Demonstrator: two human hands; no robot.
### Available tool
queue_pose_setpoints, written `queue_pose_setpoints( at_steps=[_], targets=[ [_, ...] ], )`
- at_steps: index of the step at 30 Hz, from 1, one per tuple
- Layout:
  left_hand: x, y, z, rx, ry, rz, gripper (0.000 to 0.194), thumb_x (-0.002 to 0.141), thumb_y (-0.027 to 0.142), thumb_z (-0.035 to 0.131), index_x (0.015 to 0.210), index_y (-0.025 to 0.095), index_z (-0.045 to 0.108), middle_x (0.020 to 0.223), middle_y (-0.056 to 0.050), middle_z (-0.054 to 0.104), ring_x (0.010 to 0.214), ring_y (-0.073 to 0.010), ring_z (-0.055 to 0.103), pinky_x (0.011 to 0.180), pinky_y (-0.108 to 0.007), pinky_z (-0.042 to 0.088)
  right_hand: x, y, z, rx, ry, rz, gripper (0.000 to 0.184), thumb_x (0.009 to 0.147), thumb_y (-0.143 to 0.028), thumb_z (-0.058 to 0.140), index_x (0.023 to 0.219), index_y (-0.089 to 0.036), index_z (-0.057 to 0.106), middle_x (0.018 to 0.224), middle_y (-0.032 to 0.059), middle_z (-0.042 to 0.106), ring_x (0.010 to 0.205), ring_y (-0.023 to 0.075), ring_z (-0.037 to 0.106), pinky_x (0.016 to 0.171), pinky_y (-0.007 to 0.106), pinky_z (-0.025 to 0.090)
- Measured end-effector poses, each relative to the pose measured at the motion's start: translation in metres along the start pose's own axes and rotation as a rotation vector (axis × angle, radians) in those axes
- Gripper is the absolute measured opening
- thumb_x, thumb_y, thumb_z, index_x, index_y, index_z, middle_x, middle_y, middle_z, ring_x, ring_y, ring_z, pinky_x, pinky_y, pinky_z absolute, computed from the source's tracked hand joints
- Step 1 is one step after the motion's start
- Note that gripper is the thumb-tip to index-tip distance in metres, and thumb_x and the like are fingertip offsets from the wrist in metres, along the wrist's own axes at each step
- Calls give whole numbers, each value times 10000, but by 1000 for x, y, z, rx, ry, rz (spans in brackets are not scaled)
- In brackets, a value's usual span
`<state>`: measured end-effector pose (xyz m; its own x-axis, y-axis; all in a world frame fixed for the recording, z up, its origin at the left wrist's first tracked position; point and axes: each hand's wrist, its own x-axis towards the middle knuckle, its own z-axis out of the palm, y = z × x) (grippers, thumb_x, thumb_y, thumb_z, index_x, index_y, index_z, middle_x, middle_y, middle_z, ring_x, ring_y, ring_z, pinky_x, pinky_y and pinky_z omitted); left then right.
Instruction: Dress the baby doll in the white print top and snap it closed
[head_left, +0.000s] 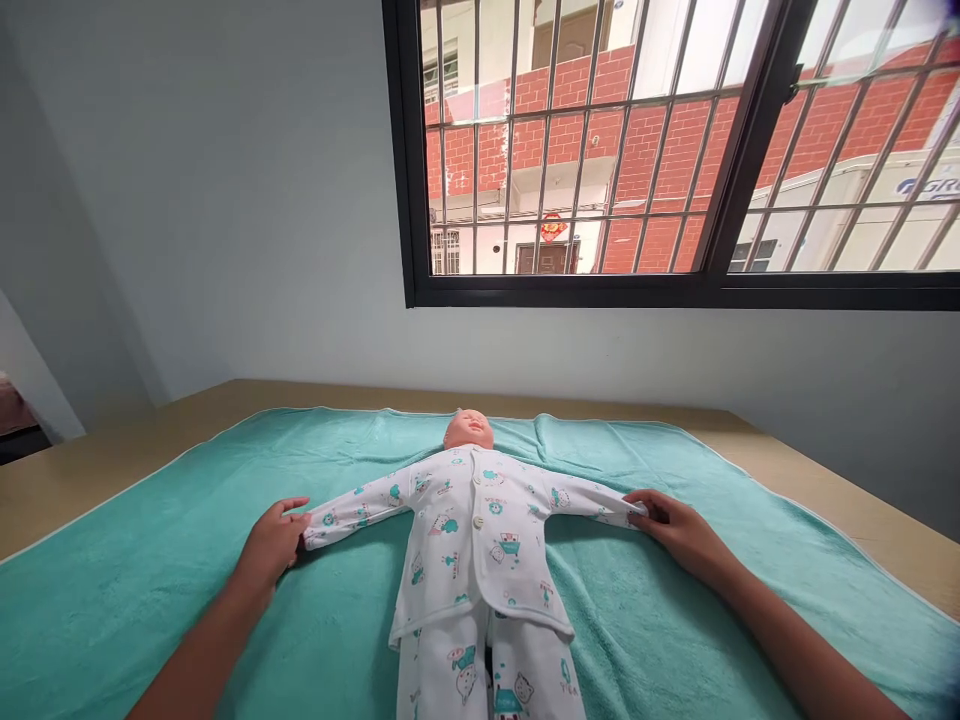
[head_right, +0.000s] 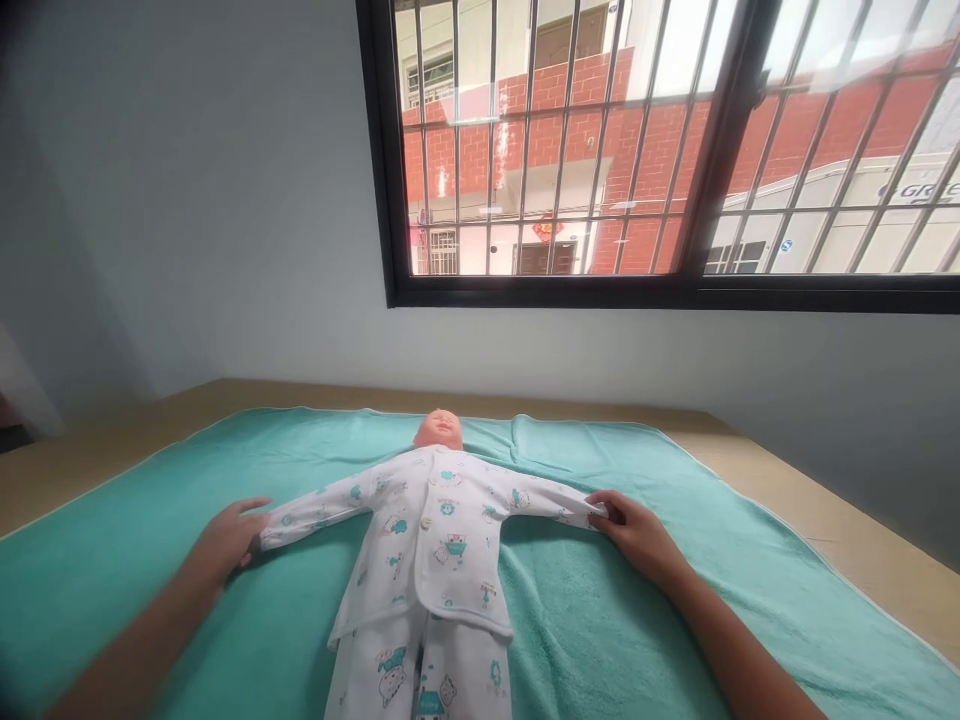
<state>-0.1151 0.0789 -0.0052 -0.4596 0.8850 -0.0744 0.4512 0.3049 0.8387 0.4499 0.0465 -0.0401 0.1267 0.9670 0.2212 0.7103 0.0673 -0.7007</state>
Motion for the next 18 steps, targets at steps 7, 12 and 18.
queue_pose_setpoints(
  at_steps=[7, 12, 18],
  targets=[
    [-4, -11, 26, 510, 120, 325, 435, 827, 188, 417, 1228, 128, 573, 1141, -163, 604, 964, -296, 596, 763, -373, 472, -9, -14, 6, -261, 35, -247, 268, 865, -412, 474, 993, -246, 642, 937, 45, 654, 780, 211, 599, 702, 321, 464],
    [-29, 0, 42, 517, 254, 858, 408, 873, 122, 339, 1191, 139, 595, 1143, -138, 566, 1055, -264, 535, 891, -371, 461, -16, -57, 8, -455, 410, -315, 305, 918, -446, 436, 978, -218, 629, 914, 86, 635, 777, 231, 597, 714, 363, 454],
    [-95, 23, 61, 85, -46, 1304, 215, 915, 173, 470, 1092, 228, 581, 1010, -65, 628, 946, -176, 587, 817, -290, 494, -51, -148, 68, -137, 83, -578, 229, 925, -387, 498, 1048, -245, 630, 1142, 100, 641, 1067, 268, 589, 891, 428, 507]
  ],
)
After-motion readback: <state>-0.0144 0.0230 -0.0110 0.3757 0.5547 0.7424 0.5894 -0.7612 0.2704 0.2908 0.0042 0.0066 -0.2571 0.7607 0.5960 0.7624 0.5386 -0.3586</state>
